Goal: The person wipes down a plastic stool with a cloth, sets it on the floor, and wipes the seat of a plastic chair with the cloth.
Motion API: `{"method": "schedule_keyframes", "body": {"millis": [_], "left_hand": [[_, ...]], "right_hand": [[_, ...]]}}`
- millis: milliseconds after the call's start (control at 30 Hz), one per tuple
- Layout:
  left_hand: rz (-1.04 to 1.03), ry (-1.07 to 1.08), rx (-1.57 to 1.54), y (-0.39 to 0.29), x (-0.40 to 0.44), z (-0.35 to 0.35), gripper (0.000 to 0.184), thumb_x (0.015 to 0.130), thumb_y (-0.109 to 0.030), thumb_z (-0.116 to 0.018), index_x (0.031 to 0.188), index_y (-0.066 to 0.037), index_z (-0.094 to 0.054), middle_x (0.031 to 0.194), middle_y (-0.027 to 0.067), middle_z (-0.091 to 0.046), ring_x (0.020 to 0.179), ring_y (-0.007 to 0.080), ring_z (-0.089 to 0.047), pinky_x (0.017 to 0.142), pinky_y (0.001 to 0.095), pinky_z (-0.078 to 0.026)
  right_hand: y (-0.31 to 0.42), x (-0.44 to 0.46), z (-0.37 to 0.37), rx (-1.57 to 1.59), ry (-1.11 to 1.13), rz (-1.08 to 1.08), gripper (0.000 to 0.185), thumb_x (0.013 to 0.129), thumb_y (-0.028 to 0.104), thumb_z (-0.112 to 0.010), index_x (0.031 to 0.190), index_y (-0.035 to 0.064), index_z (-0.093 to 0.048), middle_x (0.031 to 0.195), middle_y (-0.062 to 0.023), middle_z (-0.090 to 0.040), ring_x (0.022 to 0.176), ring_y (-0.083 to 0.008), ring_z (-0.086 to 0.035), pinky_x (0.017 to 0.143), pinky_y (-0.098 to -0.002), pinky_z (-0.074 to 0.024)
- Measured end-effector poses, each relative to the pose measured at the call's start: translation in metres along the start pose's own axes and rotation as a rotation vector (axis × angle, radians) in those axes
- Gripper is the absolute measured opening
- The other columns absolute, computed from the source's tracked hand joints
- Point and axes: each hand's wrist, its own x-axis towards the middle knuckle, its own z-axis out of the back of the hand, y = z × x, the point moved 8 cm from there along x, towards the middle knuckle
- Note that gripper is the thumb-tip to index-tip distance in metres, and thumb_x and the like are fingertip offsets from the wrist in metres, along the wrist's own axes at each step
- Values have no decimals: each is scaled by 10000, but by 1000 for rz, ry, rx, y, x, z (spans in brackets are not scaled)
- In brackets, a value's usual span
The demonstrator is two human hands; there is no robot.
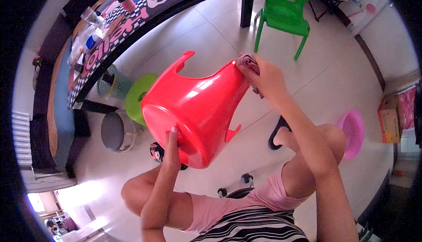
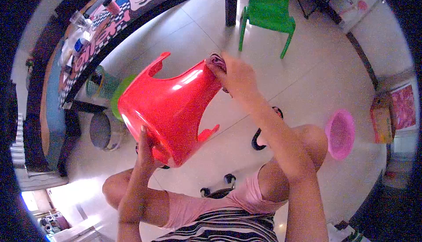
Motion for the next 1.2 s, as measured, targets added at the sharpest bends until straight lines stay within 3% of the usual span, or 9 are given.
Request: {"method": "schedule_keyframes", "body": {"millis": [200,300,367,433,500,700,900,1033,1200], "left_hand": [[-10,5,-30,-18,-8,-31,896,855,-688,-464,1462,-69,-237,1449,197,-355,1288,378,-417,1071,536,-352],[15,10,-65,-21,-9,-39,905,854,-706,-435,1471,-78,-222,1465,195,-334,1302,379,-401,1080,534,-339],[15,-18,-84,-21,-8,-37,907,853,-715,-422,1474,-84,-220,1474,190,-321,1313,382,-387,1089,538,-323],[27,-12,-84,-27,-10,-46,906,852,-717,-419,1475,-90,-220,1477,178,-326,1320,374,-380,1096,538,-310],[25,-4,-93,-28,-8,-50,906,850,-721,-414,1475,-94,-223,1481,163,-328,1329,365,-372,1102,537,-299],[16,-37,-132,-32,-10,-64,870,876,-706,-371,1452,-60,-283,1444,143,-407,1301,300,-432,1101,452,-326],[3,-64,-156,-33,-9,-61,841,892,-694,-351,1442,-60,-303,1433,144,-422,1292,300,-443,1101,449,-332],[2,-106,-98,-37,-11,-58,799,909,-671,-347,1428,-63,-331,1421,142,-433,1287,298,-445,1099,445,-336],[-6,-105,-131,-35,-7,-57,786,910,-659,-366,1425,-66,-331,1421,141,-429,1290,297,-439,1100,451,-331]], "right_hand": [[2,3,3,-44,-19,48,409,918,444,-536,997,45,-577,883,-211,-657,849,-386,-643,733,-495,-488],[12,-4,6,-151,-319,284,323,914,383,-586,977,66,-576,565,-88,-602,437,-207,-599,463,-349,-478],[5,-5,-5,0,-186,166,302,921,344,-584,1008,57,-551,582,-92,-609,424,-198,-592,421,-327,-464],[15,-12,-11,163,1,-8,295,920,302,-582,1059,48,-525,679,-137,-624,550,-258,-607,501,-369,-471],[35,-27,-15,338,241,-235,317,913,256,-578,1130,40,-498,857,-222,-648,814,-386,-644,703,-477,-499],[81,-51,-27,134,-13,295,360,853,174,-621,1153,23,-493,896,-202,-639,798,-377,-639,680,-461,-504],[113,-80,-33,244,32,516,429,796,168,-663,1150,-5,-495,958,-190,-631,852,-364,-637,686,-453,-511],[133,-110,-40,350,87,639,405,685,140,-729,986,51,-473,819,-139,-571,746,-348,-604,631,-431,-474],[126,-109,-48,257,130,613,426,685,155,-732,1011,59,-477,888,-117,-582,793,-322,-606,630,-426,-481]]}}
